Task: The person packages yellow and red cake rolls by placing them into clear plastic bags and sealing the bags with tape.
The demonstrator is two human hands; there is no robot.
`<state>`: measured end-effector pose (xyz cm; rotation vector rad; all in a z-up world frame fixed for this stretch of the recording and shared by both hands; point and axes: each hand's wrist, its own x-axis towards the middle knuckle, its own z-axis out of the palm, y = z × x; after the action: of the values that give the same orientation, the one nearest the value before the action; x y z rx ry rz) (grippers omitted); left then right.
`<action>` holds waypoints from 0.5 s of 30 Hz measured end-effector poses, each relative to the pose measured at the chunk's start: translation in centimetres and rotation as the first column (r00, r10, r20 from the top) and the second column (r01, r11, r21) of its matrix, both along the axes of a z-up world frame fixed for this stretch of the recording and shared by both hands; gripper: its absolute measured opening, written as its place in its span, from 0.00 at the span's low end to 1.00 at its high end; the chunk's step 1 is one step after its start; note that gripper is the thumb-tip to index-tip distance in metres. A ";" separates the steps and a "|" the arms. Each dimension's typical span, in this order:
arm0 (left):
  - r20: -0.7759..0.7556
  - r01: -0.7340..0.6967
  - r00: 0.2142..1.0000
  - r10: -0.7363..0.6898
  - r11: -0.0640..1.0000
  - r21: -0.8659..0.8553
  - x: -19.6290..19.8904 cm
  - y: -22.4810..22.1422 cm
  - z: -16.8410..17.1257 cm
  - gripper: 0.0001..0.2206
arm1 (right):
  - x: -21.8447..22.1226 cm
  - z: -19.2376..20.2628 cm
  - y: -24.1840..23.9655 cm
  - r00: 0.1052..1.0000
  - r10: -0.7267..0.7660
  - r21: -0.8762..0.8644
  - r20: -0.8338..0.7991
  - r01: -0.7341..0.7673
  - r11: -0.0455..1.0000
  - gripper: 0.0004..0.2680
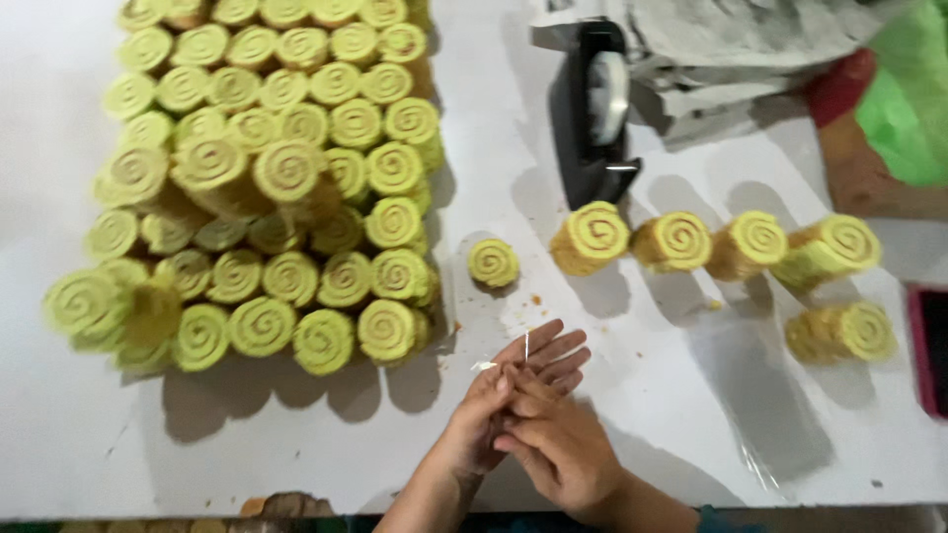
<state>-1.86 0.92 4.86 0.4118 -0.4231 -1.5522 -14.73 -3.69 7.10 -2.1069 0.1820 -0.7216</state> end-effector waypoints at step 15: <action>0.209 -0.504 0.814 0.542 0.838 -0.212 7.8 9.4 8.5 0.36 | 1.8 0.1 -10.1 0.877 -0.372 -0.258 -0.302 0.301 0.918 0.18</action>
<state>5.96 10.31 13.36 0.5678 -0.5698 -0.9190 -12.90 -13.75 7.21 -2.4215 0.7156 -0.5786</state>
